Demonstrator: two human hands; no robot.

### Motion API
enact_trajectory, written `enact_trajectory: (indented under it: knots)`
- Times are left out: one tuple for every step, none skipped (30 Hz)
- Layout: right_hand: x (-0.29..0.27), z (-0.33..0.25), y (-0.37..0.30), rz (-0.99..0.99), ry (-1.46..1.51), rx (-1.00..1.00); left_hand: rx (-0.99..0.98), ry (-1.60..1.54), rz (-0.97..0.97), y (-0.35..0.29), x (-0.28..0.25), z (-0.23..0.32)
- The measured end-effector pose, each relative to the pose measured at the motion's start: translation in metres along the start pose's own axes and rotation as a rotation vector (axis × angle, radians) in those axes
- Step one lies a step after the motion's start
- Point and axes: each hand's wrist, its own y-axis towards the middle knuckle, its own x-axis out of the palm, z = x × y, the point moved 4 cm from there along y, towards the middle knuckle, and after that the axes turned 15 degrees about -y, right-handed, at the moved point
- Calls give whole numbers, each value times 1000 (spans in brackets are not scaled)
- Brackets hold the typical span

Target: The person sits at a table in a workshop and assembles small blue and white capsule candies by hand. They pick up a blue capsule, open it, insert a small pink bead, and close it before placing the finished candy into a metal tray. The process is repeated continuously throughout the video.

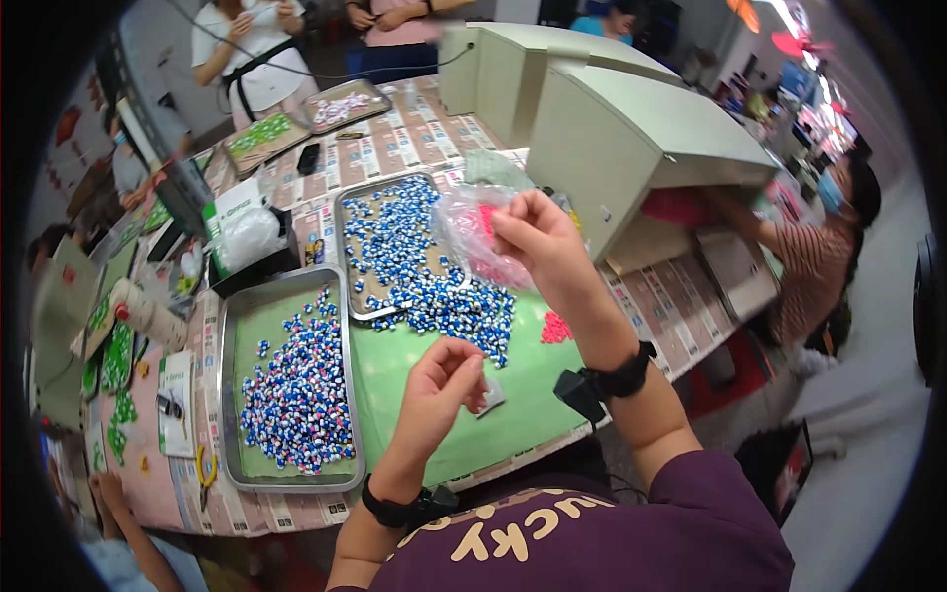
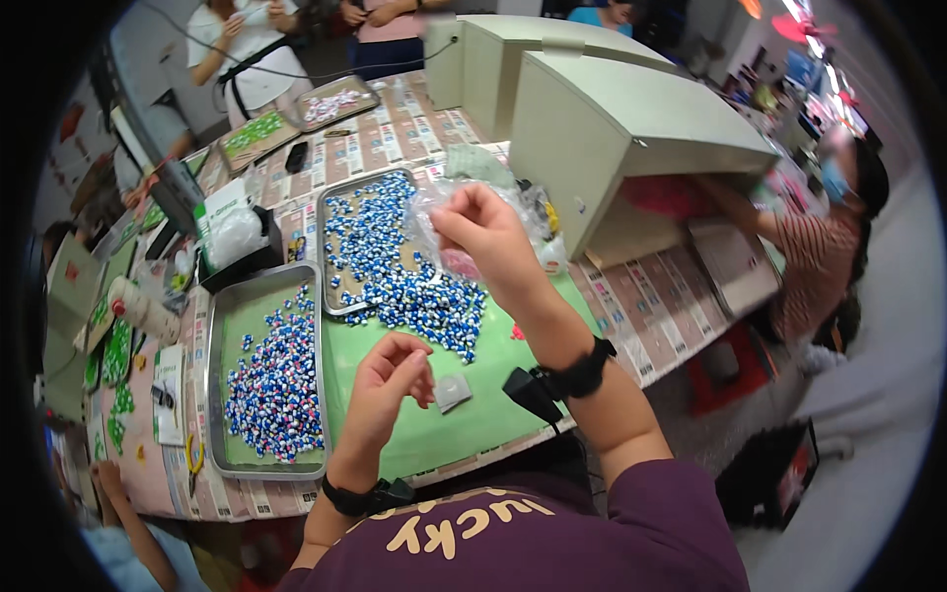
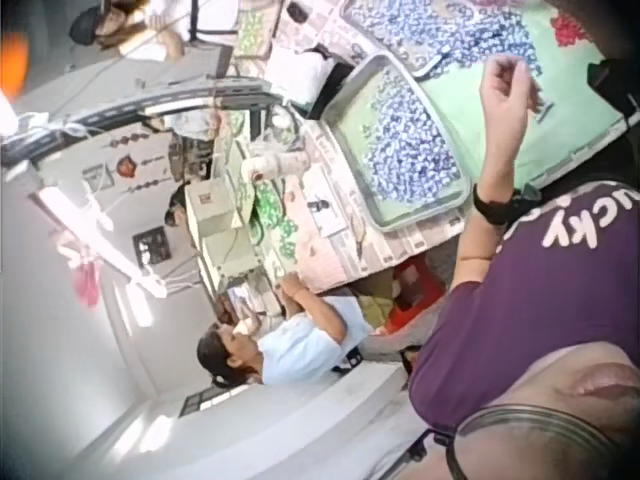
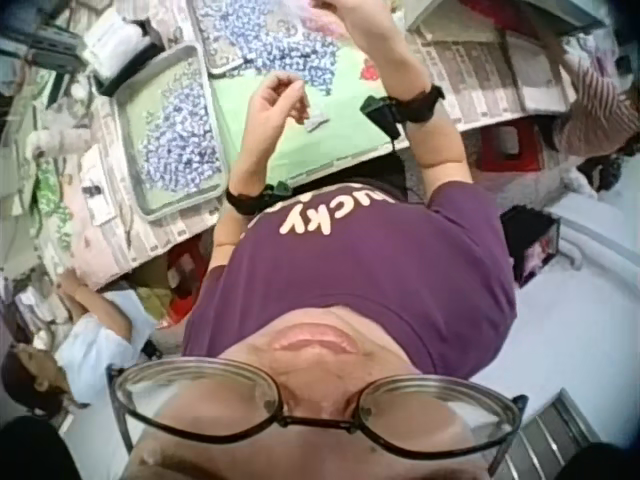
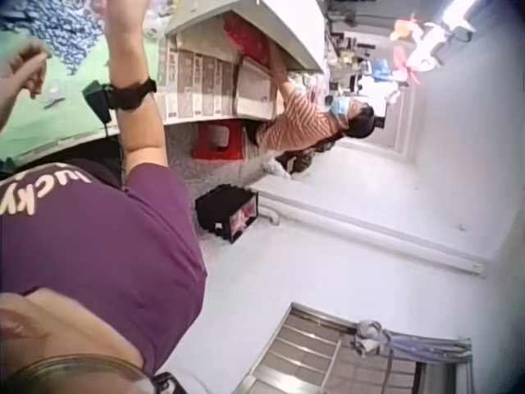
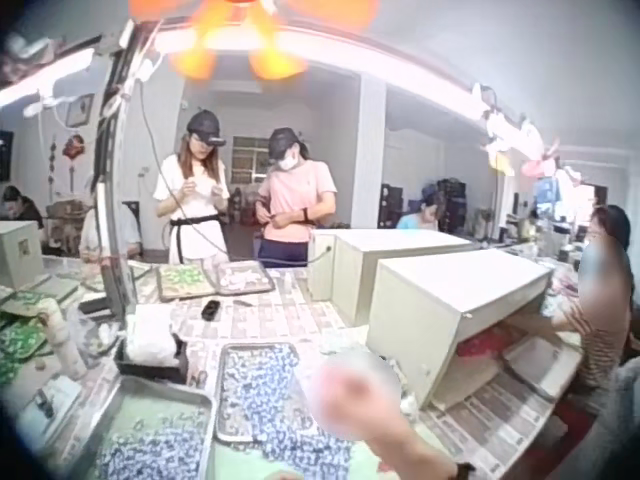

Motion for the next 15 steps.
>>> enact_trajectory:
  knots:
    - [3, -5, 2, 30, -3, -28, -48, -14, -65, -1, 4, -4]
    - [7, -10, 3, 58, -6, -55, -49, 32, -96, -2, 11, -8]
    - [10, -14, 2, 79, 10, -67, -48, 79, -122, -5, 16, -12]
    - [13, -17, 1, 98, 25, -78, -81, 98, -167, -7, 16, -17]
    - [16, -19, 0, 116, 40, -90, -74, 95, -189, -9, 18, -18]
    - [19, -19, 0, 120, 34, -124, -69, 93, -208, -12, 21, -20]
    - [23, -21, -3, 142, 2, -146, -64, 90, -227, -15, 23, -20]
    - [28, -25, -6, 162, -30, -168, -65, 108, -256, -18, 25, -19]
    - [32, -29, -9, 181, -63, -192, -56, 85, -268, -21, 26, -20]
    - [33, -30, -11, 183, -80, -202, -46, 61, -279, -24, 29, -21]
    - [33, -31, -14, 187, -82, -210, -35, 37, -288, -26, 33, -23]
    - [34, -34, -16, 185, -83, -222, -46, 12, -312, -28, 36, -26]
    - [35, -36, -17, 180, -85, -233, -55, -14, -335, -30, 39, -29]
    - [35, -37, -18, 179, -85, -245, -63, -39, -357, -32, 42, -32]
    - [35, -38, -19, 179, -93, -242, -106, -56, -370, -33, 45, -34]
